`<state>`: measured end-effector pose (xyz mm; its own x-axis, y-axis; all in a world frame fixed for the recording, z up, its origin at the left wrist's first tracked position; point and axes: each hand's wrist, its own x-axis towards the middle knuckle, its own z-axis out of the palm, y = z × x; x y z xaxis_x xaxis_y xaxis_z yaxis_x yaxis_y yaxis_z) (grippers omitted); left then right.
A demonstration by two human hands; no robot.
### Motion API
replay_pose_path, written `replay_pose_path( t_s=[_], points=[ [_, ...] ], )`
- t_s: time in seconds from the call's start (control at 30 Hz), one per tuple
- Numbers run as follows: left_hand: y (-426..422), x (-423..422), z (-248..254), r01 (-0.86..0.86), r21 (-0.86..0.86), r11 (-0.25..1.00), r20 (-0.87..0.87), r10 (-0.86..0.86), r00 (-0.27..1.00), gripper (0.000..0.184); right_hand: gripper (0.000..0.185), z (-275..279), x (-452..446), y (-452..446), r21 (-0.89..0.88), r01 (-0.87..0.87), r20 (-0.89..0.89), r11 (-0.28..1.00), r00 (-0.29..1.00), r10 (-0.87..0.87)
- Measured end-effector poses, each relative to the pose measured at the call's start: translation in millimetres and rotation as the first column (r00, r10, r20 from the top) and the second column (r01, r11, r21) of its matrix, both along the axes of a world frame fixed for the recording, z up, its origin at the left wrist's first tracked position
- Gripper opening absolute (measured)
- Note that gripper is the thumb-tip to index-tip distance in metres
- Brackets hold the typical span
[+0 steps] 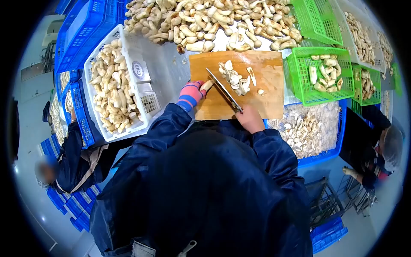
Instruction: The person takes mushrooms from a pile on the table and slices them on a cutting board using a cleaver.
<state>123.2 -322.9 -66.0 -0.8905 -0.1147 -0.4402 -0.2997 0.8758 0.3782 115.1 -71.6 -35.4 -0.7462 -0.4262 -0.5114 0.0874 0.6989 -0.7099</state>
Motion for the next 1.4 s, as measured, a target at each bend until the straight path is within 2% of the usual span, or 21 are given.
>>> replay_pose_path(
  t_s=[0.13,0.23,0.27,0.3,0.37,0.4,0.43,0.5,0.53,0.63,0.73,0.8,0.83,0.93,1.0,1.13,1.2,1.3,1.33,1.37,1.4],
  points=[
    [-5,-3,-1,-0.011,0.021,1.000,0.037,0.010,0.999,0.036,0.025,-8,-6,4,0.039,-0.056,0.013,0.998,0.998,0.056],
    [-10,-5,-3,-0.087,0.129,0.988,0.128,0.070,0.989,0.036,0.025,-26,-14,-22,0.129,-0.022,0.065,0.991,0.998,0.014],
    [-16,-3,-16,-0.127,0.239,0.963,0.106,0.105,0.989,0.034,0.025,-28,-19,-30,0.114,0.003,0.059,0.993,0.998,-0.009],
    [-19,2,-28,-0.341,0.402,0.850,0.216,0.274,0.937,0.033,0.024,-30,-25,-38,0.099,0.026,0.052,0.995,0.998,-0.031],
    [-20,2,-30,-0.690,0.581,0.431,0.500,0.480,0.721,0.032,0.024,-27,-26,-45,0.075,0.059,-0.011,0.995,0.998,-0.058],
    [-13,12,-31,-0.757,0.653,0.007,0.651,0.506,0.566,0.028,0.024,-24,-24,-43,0.069,0.063,-0.068,0.996,0.996,-0.059],
    [-7,17,-31,-0.787,0.616,0.037,0.666,0.510,0.545,0.028,0.024,-19,-20,-41,0.067,0.064,-0.118,0.996,0.991,-0.056],
    [0,25,-35,-0.841,0.534,0.092,0.694,0.520,0.498,0.026,0.021,1,-15,-35,0.080,0.026,-0.086,0.996,0.996,-0.019],
    [4,28,-41,-0.850,0.526,0.033,0.700,0.551,0.455,0.026,0.021,10,-12,-32,0.083,0.001,-0.078,0.997,0.997,0.006],
    [13,23,-31,-0.867,0.432,0.247,0.561,0.679,0.474,0.021,0.017,30,5,-23,0.069,-0.054,-0.147,0.996,0.987,0.064],
    [6,27,-50,-0.859,0.479,0.181,0.608,0.637,0.474,0.024,0.015,43,19,-16,0.149,-0.128,-0.207,0.981,0.966,0.157],
    [-18,58,-154,-0.488,0.617,0.618,0.206,0.471,0.858,0.028,0.016,47,25,-12,0.196,-0.190,-0.191,0.962,0.955,0.228],
    [-18,56,-157,-0.329,0.578,0.747,0.076,0.352,0.933,0.027,0.016,50,26,-10,0.220,-0.220,-0.181,0.950,0.948,0.261],
    [-13,56,-150,-0.374,0.558,0.741,0.151,0.352,0.924,0.025,0.017,63,27,-9,0.284,-0.207,-0.121,0.936,0.961,0.249],
    [-9,50,-129,-0.469,0.570,0.675,0.244,0.406,0.881,0.024,0.017,72,24,-9,0.295,-0.211,-0.081,0.932,0.966,0.244],
    [2,37,-84,-0.717,0.584,0.380,0.461,0.572,0.679,0.022,0.016,45,24,-17,0.296,-0.186,-0.077,0.937,0.973,0.217],
    [12,28,-51,-0.740,0.614,0.273,0.467,0.631,0.620,0.020,0.015,10,18,-29,0.250,-0.137,-0.144,0.959,0.974,0.177],
    [4,33,-69,-0.775,0.543,0.321,0.508,0.609,0.609,0.026,0.014,10,12,-35,0.196,-0.132,-0.210,0.972,0.962,0.173],
    [0,36,-69,-0.480,0.507,0.716,0.207,0.440,0.874,0.026,0.014,17,17,-31,0.158,-0.125,-0.236,0.979,0.959,0.160],
    [-5,38,-71,-0.085,0.314,0.946,-0.057,0.108,0.993,0.025,0.014,26,21,-28,0.122,-0.114,-0.262,0.986,0.954,0.143],
    [-8,40,-80,0.091,0.190,0.978,-0.112,-0.071,0.991,0.027,0.015,38,24,-24,0.173,-0.160,-0.188,0.972,0.963,0.192]
  ],
)
